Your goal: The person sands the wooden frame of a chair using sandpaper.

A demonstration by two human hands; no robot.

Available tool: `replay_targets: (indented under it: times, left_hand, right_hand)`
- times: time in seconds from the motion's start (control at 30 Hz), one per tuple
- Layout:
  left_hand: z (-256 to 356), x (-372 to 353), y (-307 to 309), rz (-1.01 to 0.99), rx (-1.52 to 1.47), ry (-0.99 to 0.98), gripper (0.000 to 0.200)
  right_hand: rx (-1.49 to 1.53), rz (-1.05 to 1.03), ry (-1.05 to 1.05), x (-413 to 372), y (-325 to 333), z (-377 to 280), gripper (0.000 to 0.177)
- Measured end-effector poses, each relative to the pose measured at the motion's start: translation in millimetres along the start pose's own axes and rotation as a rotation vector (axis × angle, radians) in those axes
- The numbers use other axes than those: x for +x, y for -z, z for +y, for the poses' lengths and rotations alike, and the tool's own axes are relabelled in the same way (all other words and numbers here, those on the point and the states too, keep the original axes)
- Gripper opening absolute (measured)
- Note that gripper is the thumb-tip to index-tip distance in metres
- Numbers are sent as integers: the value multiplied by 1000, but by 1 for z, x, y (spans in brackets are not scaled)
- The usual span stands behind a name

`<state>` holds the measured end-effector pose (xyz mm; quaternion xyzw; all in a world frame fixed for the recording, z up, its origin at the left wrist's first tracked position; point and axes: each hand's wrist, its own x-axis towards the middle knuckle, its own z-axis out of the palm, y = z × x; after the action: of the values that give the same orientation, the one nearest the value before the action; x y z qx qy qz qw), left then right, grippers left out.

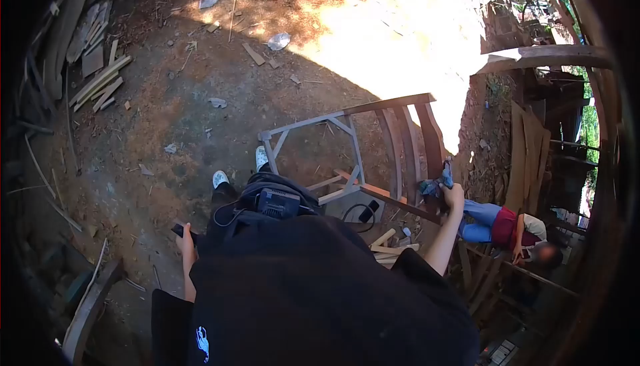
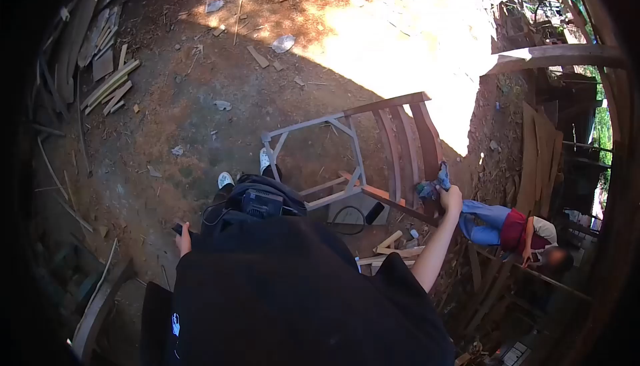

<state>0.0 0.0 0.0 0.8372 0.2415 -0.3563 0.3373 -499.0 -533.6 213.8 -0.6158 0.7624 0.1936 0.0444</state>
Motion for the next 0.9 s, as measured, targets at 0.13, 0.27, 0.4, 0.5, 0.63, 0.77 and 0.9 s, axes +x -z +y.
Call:
replay_targets:
  times: [0.13,0.27,0.4,0.5,0.63,0.77,0.9]
  left_hand:
    - [-66,21,35,120,79,97,58]
    - [-134,49,19,215,127,86,59]
    - [-143,56,9,227,-45,-6,63]
    - [-114,35,4,153,-178,-160,68]
    - [-131,67,-8,247,93,-31,68]
    - [-84,59,-16,207,41,-44,65]
    - [25,0,-15,151,98,-124,61]
  right_hand:
    - [400,319,226,-7,19,-50,33]
    - [846,286,462,32,37,-145,41]
    - [448,536,532,98,-6,-215,40]
    - [415,620,502,98,-6,-227,40]
    - [472,737,461,93,-13,-227,32]
    - [804,742,60,91,-2,-236,21]
    - [1690,804,-197,91,14,-227,40]
